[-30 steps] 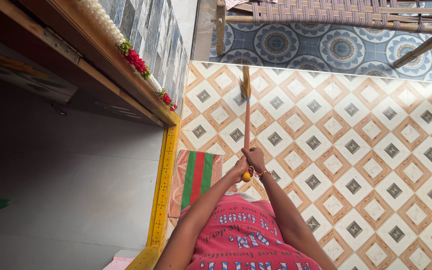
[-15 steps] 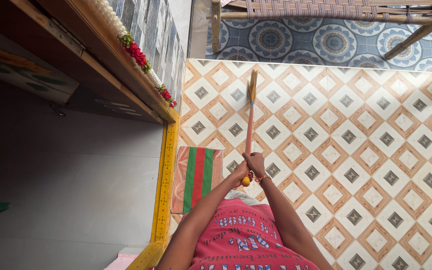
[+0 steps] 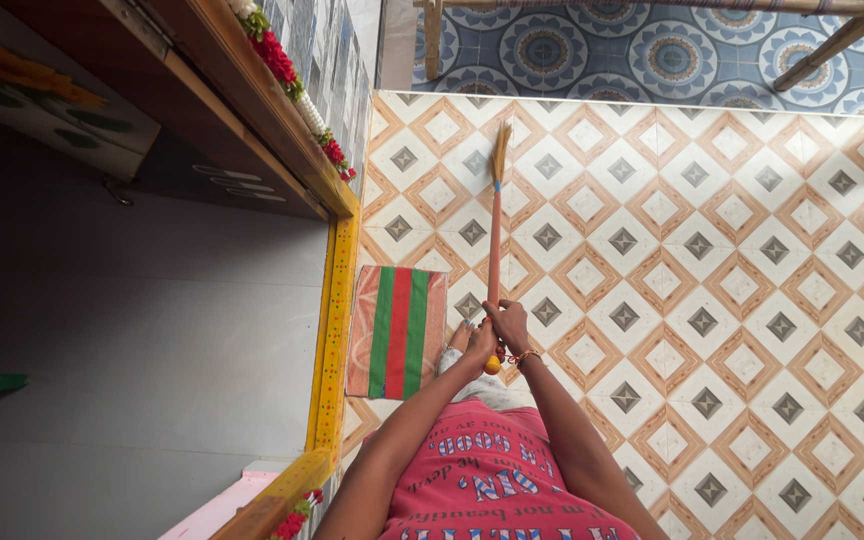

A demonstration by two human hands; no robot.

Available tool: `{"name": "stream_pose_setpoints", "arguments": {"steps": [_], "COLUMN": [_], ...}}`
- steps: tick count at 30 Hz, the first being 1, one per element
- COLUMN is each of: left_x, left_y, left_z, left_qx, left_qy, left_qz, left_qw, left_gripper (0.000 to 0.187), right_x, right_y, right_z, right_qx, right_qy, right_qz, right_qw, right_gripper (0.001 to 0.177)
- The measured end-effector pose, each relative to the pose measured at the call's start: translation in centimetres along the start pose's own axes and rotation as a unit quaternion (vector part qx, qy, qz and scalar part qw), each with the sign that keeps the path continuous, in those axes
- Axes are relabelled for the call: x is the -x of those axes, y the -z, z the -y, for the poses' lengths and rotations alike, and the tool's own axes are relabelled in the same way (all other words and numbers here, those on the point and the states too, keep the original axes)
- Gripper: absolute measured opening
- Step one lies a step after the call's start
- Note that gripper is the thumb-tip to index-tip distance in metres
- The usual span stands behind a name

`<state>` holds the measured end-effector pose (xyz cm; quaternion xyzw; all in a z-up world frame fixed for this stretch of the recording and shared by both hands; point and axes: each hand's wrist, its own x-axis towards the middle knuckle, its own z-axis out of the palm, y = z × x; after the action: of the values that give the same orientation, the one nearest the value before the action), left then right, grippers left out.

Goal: The person sweeps the tiled floor using a broom, moving it back and forth across the surface.

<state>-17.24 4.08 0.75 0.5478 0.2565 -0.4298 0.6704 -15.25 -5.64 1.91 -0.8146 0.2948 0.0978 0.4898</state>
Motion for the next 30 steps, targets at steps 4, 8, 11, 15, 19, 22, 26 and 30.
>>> {"name": "stream_pose_setpoints", "arguments": {"steps": [4, 8, 11, 15, 19, 22, 26, 30], "left_x": [1.7, 3.6, 4.7, 5.8, 6.8, 7.6, 8.6, 9.2], "left_y": [-0.1, -0.3, -0.4, -0.9, -1.4, -1.5, -1.6, -2.0], "left_z": [3.0, 5.9, 7.8, 10.1, 11.6, 12.7, 14.4, 15.5], "left_qx": [0.056, 0.05, 0.058, 0.033, 0.004, 0.039, 0.07, 0.07], "left_qy": [-0.005, 0.006, 0.012, 0.01, 0.008, -0.001, -0.014, -0.01], "left_qz": [0.023, 0.027, 0.042, 0.016, -0.014, -0.018, -0.006, -0.04], "left_qw": [0.998, 0.998, 0.997, 0.999, 1.0, 0.999, 0.997, 0.997], "left_gripper": [0.046, 0.047, 0.045, 0.047, 0.051, 0.054, 0.054, 0.054], "right_x": [2.8, 5.7, 7.7, 9.8, 11.2, 12.2, 13.6, 15.0], "right_y": [-0.2, 0.3, 0.5, 0.8, 1.2, 1.3, 1.1, 1.2], "right_z": [-1.8, -3.8, -5.3, -6.9, -7.8, -8.4, -9.4, -10.2], "right_qx": [0.032, 0.056, 0.018, -0.022, -0.039, -0.048, -0.057, -0.083], "right_qy": [-0.006, 0.024, -0.007, -0.021, -0.025, -0.016, -0.031, -0.043], "right_qz": [0.002, -0.004, 0.009, 0.021, 0.029, 0.039, 0.043, 0.061], "right_qw": [0.999, 0.998, 1.0, 0.999, 0.998, 0.998, 0.997, 0.994], "right_gripper": [0.047, 0.049, 0.048, 0.045, 0.043, 0.043, 0.042, 0.042]}}
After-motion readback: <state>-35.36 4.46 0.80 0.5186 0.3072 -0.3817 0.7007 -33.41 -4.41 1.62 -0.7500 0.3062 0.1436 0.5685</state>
